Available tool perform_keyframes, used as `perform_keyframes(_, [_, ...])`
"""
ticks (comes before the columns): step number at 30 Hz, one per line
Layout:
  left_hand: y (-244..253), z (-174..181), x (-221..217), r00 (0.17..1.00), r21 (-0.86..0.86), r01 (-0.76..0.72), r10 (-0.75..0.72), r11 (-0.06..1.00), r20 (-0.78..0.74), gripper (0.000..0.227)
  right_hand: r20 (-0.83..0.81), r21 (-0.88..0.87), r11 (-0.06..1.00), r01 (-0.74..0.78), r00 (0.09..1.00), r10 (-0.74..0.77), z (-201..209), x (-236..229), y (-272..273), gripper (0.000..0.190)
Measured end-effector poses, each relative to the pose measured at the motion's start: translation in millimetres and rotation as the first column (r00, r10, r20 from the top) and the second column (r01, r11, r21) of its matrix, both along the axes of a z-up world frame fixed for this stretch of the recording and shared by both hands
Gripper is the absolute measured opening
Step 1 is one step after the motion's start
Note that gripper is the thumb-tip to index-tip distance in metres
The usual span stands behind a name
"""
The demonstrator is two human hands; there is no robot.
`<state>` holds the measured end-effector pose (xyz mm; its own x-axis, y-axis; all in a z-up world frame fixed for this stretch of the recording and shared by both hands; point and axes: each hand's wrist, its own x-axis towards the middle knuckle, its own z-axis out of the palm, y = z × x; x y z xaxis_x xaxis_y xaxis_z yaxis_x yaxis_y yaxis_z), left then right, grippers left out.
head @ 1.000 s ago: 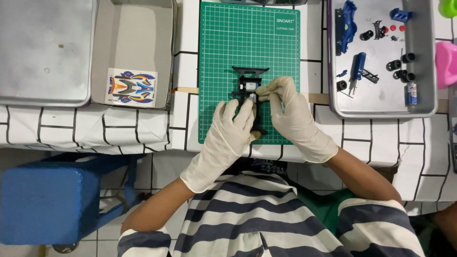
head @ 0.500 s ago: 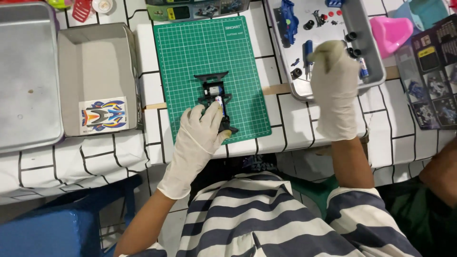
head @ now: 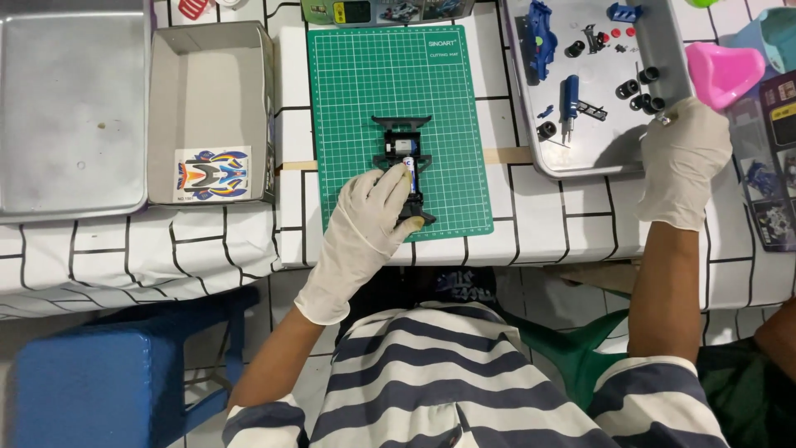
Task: The person opens a box containing a toy vehicle and removes the parts. They place the main chassis on a green cutting mat and begin attaching smaller components, including wheels and a battery pack, to the chassis by hand.
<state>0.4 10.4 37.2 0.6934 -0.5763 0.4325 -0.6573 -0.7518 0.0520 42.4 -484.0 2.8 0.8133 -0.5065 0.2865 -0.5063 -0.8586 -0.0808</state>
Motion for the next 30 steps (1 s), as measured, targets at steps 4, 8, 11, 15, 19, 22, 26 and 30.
perform_keyframes(4, [4, 11, -2, 0.999, -0.072, -0.002, 0.000, 0.997, -0.034, 0.068, -0.220, -0.058, 0.987, 0.147, 0.963, -0.156, -9, 20, -14, 0.018])
perform_keyframes(8, [17, 7, -1, 0.981, -0.062, -0.129, 0.118, 0.990, -0.157, 0.094, -0.225, -0.097, 0.981, 0.168, 0.956, -0.186, -22, 30, -39, 0.020])
perform_keyframes(11, [19, 4, 1, 0.971, -0.059, -0.181, 0.168, 0.982, -0.172, 0.126, -0.320, -0.113, 0.963, 0.244, 0.909, -0.268, -16, 41, -30, 0.030])
perform_keyframes(15, [20, -9, 2, 0.956, -0.055, -0.206, 0.189, 0.977, -0.223, 0.133, -0.361, -0.198, 0.960, 0.198, 0.896, -0.260, -26, 48, -40, 0.037])
perform_keyframes(19, [15, -8, 0, 0.939, 0.160, -0.233, 0.265, 0.959, -0.217, 0.140, -0.349, -0.282, 0.952, 0.116, 0.912, -0.215, -33, 44, -43, 0.028])
perform_keyframes(22, [9, -8, -1, 0.916, 0.229, -0.259, 0.314, 0.938, -0.251, 0.141, -0.235, -0.249, 0.965, 0.085, 0.961, -0.145, -21, 29, -33, 0.023])
perform_keyframes(26, [3, -10, 0, 0.913, 0.286, -0.292, 0.356, 0.912, -0.202, 0.144, 0.173, 0.024, 0.982, -0.189, 0.968, 0.182, 2, 6, -24, 0.002])
perform_keyframes(30, [2, -7, 4, 0.925, 0.150, -0.245, 0.277, 0.958, -0.259, 0.136, 0.470, 0.641, 0.675, -0.365, 0.882, 0.031, 70, -16, 44, 0.012])
